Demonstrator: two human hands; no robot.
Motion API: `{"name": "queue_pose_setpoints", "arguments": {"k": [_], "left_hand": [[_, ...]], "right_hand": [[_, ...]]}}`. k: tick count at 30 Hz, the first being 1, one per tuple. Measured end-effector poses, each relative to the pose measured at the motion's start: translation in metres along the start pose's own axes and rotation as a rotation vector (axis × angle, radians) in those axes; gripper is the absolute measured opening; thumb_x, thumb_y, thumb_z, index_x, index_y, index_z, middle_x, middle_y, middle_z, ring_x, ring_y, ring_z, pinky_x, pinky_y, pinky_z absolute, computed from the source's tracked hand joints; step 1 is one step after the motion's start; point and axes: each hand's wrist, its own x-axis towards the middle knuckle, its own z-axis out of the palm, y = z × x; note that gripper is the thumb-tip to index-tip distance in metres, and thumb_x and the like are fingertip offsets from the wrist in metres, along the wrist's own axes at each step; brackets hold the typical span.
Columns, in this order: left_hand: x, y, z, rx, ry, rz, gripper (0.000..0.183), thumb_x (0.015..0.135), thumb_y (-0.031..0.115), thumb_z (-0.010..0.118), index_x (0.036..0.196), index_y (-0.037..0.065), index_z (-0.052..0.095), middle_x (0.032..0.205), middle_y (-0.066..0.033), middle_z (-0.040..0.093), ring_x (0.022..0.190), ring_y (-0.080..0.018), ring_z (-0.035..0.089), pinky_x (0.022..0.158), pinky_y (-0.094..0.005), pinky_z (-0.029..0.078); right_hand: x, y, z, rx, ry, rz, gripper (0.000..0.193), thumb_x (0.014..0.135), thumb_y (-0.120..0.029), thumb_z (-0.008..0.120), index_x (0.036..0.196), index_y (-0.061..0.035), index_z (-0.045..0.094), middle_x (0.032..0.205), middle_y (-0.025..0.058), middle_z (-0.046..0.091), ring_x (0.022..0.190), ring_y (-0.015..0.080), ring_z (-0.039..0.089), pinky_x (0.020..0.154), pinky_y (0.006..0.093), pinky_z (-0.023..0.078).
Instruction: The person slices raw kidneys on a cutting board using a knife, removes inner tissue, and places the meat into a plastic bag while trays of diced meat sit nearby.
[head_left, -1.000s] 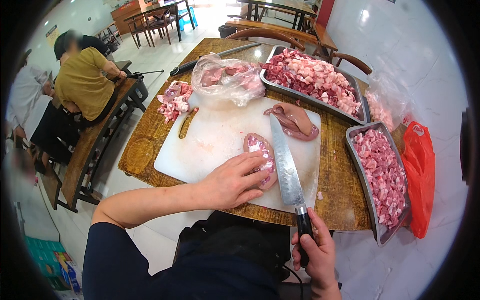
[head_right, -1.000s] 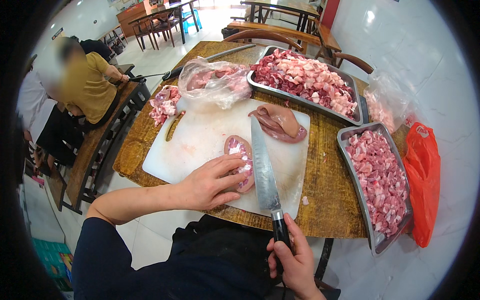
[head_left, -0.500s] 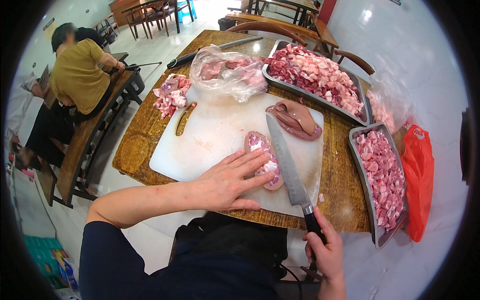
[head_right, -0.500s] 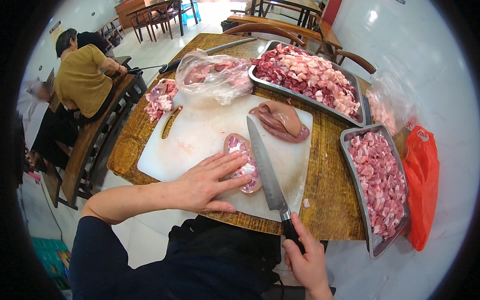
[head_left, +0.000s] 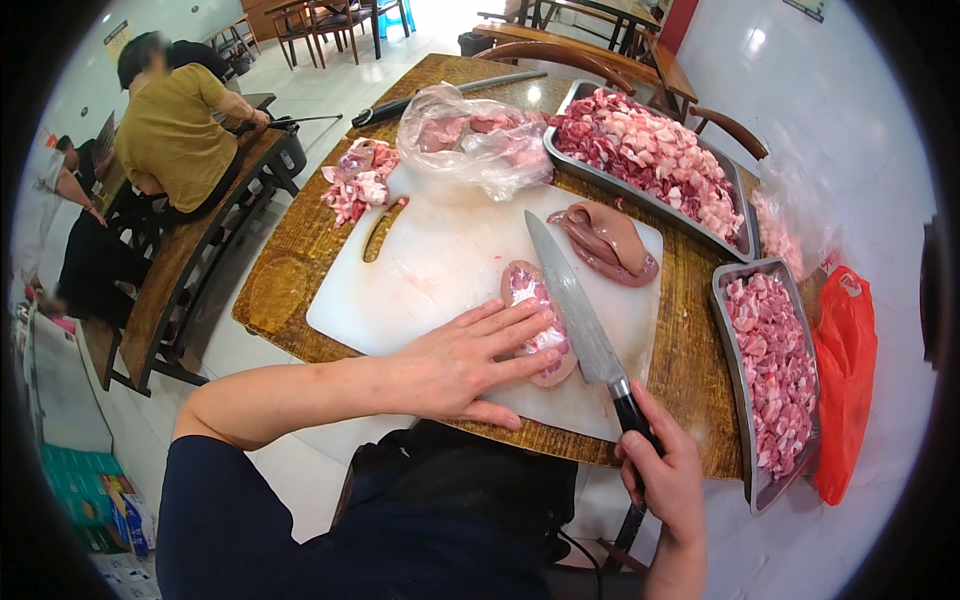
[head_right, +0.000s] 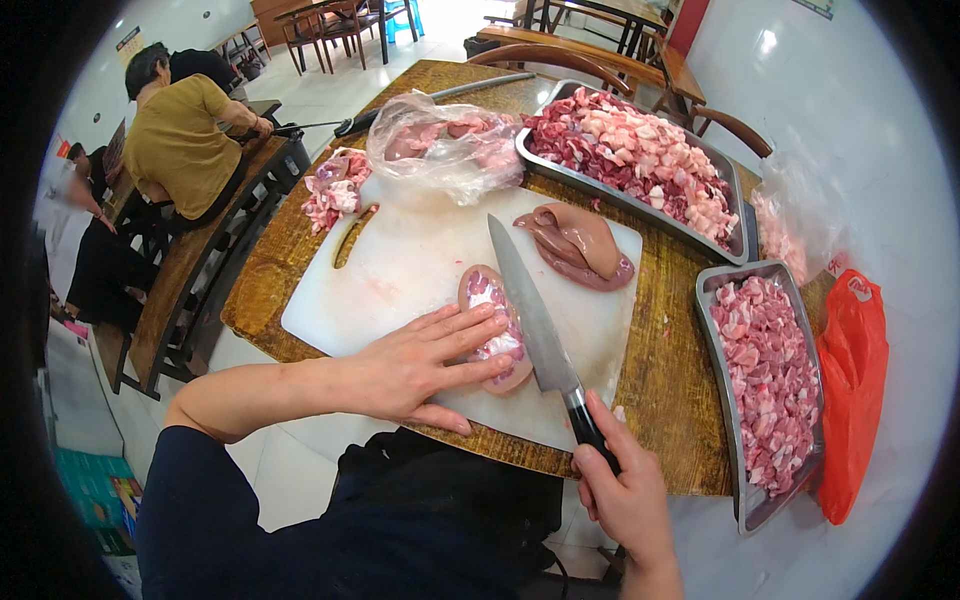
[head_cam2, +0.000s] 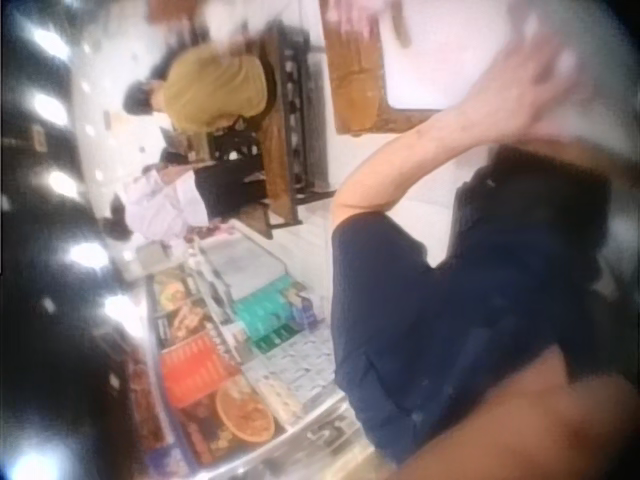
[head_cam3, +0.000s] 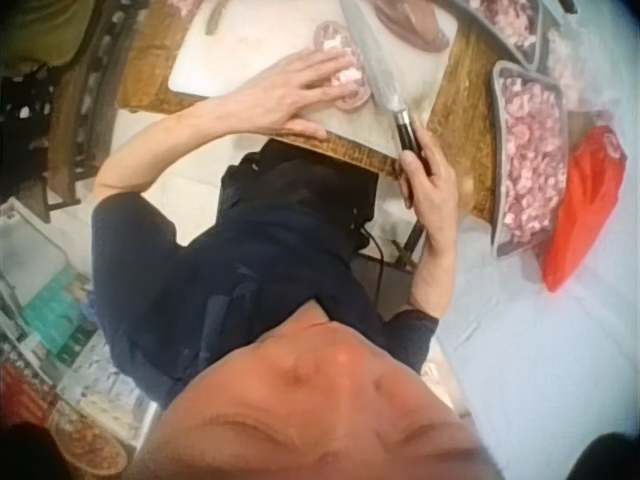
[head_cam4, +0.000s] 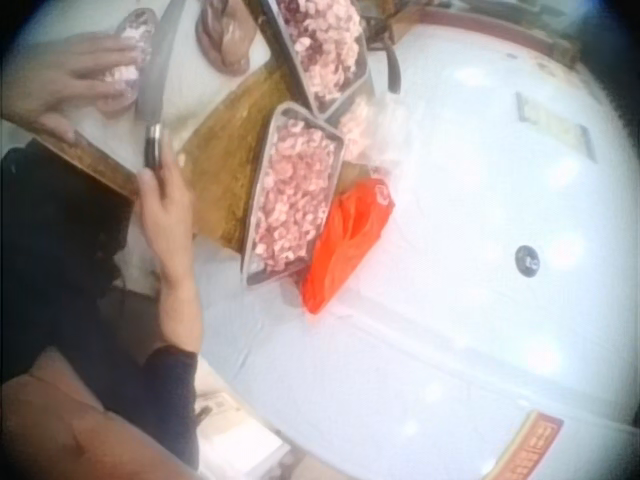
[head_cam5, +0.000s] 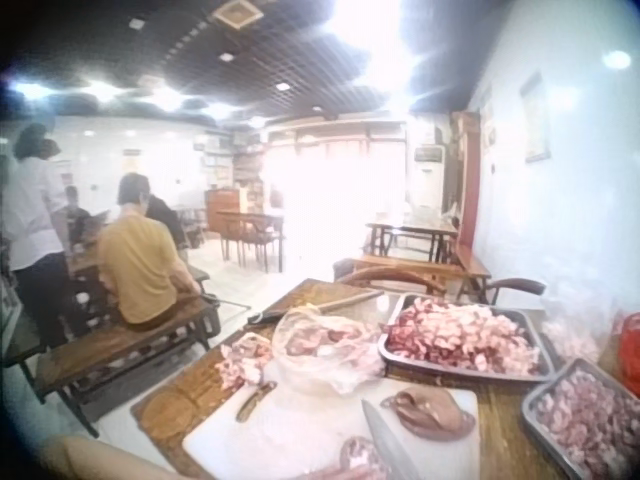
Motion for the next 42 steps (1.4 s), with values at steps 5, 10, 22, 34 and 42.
{"name": "queue_pose_setpoints", "arguments": {"k": [5, 10, 22, 34, 42], "left_hand": [[0.0, -0.001, -0.001, 0.013, -0.015, 0.021, 0.081, 0.088, 0.06, 0.06, 0.149, 0.012, 0.041, 0.159, -0.0216, 0.026, 0.149, -0.0376, 0.022, 0.118, -0.0532, 0.022], [0.002, 0.0, -0.005, 0.007, -0.031, 0.018, 0.081, 0.088, 0.061, 0.059, 0.149, 0.011, 0.042, 0.159, -0.0218, 0.026, 0.149, -0.0373, 0.022, 0.118, -0.0533, 0.021], [0.0, 0.0, -0.003, 0.013, -0.027, 0.03, 0.082, 0.086, 0.063, 0.06, 0.148, 0.012, 0.043, 0.159, -0.0199, 0.028, 0.149, -0.0371, 0.024, 0.117, -0.0567, 0.021], [-0.003, 0.0, -0.005, 0.063, -0.052, 0.012, 0.086, 0.084, 0.067, 0.06, 0.148, 0.012, 0.043, 0.159, -0.0191, 0.028, 0.148, -0.0369, 0.025, 0.116, -0.0583, 0.02], [-0.001, -0.002, -0.005, -0.026, 0.005, 0.035, 0.086, 0.085, 0.066, 0.06, 0.148, 0.011, 0.043, 0.158, -0.0215, 0.028, 0.147, -0.0368, 0.028, 0.118, -0.0541, 0.019]], "right_hand": [[-0.045, 0.033, -0.016, 0.07, 0.031, 0.069, 0.057, 0.094, -0.003, 0.055, 0.149, -0.0066, 0.042, 0.08, 0.0076, 0.06, 0.046, 0.0094, 0.05, 0.04, 0.0235, 0.039], [-0.032, -0.002, -0.005, 0.066, 0.007, 0.137, 0.054, 0.095, -0.003, 0.056, 0.148, -0.008, 0.044, 0.078, 0.0039, 0.06, 0.047, 0.0075, 0.051, 0.042, 0.0233, 0.041], [-0.067, 0.039, -0.005, 0.153, 0.051, 0.126, 0.06, 0.092, -0.004, 0.054, 0.15, -0.0101, 0.042, 0.079, 0.0089, 0.062, 0.043, 0.0127, 0.051, 0.037, 0.026, 0.039], [-0.041, 0.022, 0.01, 0.12, -0.021, 0.233, 0.058, 0.095, -0.004, 0.053, 0.151, -0.0102, 0.04, 0.076, 0.0059, 0.059, 0.049, 0.0098, 0.052, 0.043, 0.0245, 0.042], [-0.031, 0.018, 0.012, 0.203, -0.067, 0.257, 0.059, 0.097, -0.004, 0.052, 0.153, -0.0128, 0.036, 0.077, 0.006, 0.058, 0.05, 0.0105, 0.053, 0.044, 0.0246, 0.043]]}}
